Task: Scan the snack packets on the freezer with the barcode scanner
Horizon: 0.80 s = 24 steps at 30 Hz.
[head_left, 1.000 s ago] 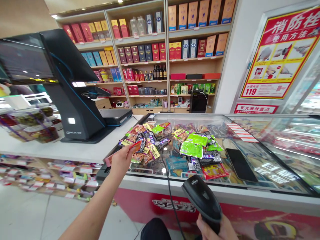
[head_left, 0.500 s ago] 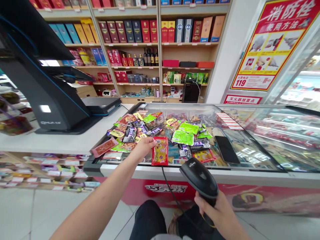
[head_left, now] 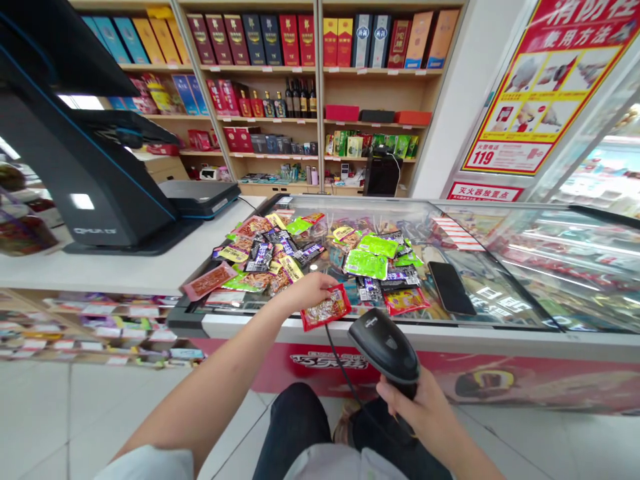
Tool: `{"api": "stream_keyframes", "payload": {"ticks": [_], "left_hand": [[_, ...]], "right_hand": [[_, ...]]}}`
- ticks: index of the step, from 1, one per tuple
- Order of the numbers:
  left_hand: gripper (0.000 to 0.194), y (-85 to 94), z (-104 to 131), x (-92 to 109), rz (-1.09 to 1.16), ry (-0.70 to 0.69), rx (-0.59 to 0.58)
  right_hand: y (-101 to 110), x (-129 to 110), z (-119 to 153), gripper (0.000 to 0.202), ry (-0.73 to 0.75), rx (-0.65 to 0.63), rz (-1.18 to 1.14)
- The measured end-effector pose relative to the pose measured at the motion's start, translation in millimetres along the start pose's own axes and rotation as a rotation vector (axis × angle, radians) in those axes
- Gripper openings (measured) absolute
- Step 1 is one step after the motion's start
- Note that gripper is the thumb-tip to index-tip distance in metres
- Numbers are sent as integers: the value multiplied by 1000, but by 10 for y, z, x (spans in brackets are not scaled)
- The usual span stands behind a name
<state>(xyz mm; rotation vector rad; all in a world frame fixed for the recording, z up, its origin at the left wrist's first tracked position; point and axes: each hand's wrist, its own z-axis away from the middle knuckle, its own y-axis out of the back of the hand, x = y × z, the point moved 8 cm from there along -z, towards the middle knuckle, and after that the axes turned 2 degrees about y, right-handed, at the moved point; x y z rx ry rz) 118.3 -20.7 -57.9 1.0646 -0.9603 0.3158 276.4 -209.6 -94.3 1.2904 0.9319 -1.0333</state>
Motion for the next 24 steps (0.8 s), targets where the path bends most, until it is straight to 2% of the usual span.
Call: {"api": "stream_keyframes", "payload": {"ticks": [3,5,8,10,11,14,18,21,24], "left_hand": [[26,-21,-137,127,-333,-33,-38],[25,-14,-161,167,-520,-15,-4],[30,124,-6,164,-751,56,241],[42,230,195,47,-828,196,402],[48,254,289,-51,-834,285,430],[53,211,440,-344,-754,479,375],[43,120,368,-531,-535,533,324],[31,169,270,-524,-231,418,445],[32,325,244,-494,248,220,609]], "right_hand": [[-51,-11,5,33,-8,-11,-43],[-69,-8,14,32,-17,-10,-74],[-58,24,22,35,-27,17,-99],[-36,68,14,37,-31,41,-90],[-29,94,5,39,-33,47,-80],[-41,154,-32,42,-29,35,-67],[-82,169,-67,44,-18,10,-71],[-108,174,-72,44,-21,-9,-68],[-89,201,-70,43,-18,-9,-70]]}}
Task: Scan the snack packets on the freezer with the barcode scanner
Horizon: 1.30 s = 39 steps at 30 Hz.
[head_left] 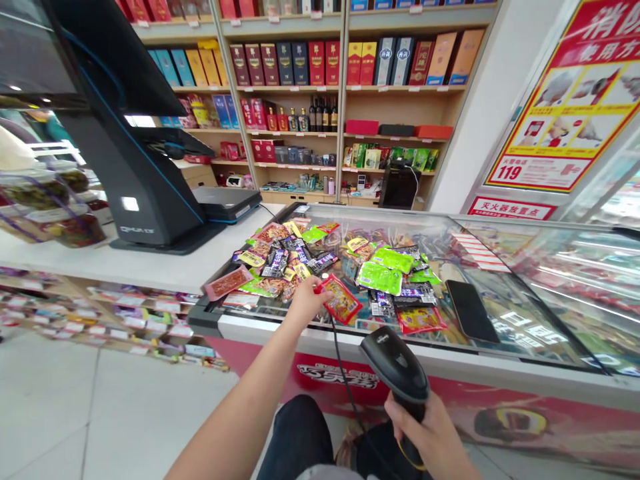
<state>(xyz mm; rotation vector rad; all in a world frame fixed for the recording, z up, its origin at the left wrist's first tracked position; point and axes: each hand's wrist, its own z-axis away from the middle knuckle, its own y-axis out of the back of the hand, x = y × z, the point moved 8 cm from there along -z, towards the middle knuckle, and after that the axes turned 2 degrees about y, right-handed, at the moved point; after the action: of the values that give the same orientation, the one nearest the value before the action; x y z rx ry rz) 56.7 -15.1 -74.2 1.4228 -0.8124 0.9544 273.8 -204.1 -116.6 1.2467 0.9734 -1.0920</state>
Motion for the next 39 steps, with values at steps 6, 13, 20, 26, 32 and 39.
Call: {"api": "stream_keyframes", "payload": {"ticks": [6,13,20,26,32,39], "left_hand": [[43,204,-171,152,375,-49,-30],[35,192,-184,241,165,-97,-9],[36,175,-150,238,196,-111,9],[28,165,-173,185,198,-110,-2],[25,153,-156,186,226,-85,-7],[26,139,-196,155,219,-74,-11]], "right_hand": [[159,-133,39,38,-8,23,91],[66,-514,-50,32,43,-31,262],[-49,-392,-55,35,28,-19,269],[-67,-381,-47,38,11,-20,280],[-59,-384,-52,34,22,1,278],[-57,-379,-46,37,11,-7,269]]}}
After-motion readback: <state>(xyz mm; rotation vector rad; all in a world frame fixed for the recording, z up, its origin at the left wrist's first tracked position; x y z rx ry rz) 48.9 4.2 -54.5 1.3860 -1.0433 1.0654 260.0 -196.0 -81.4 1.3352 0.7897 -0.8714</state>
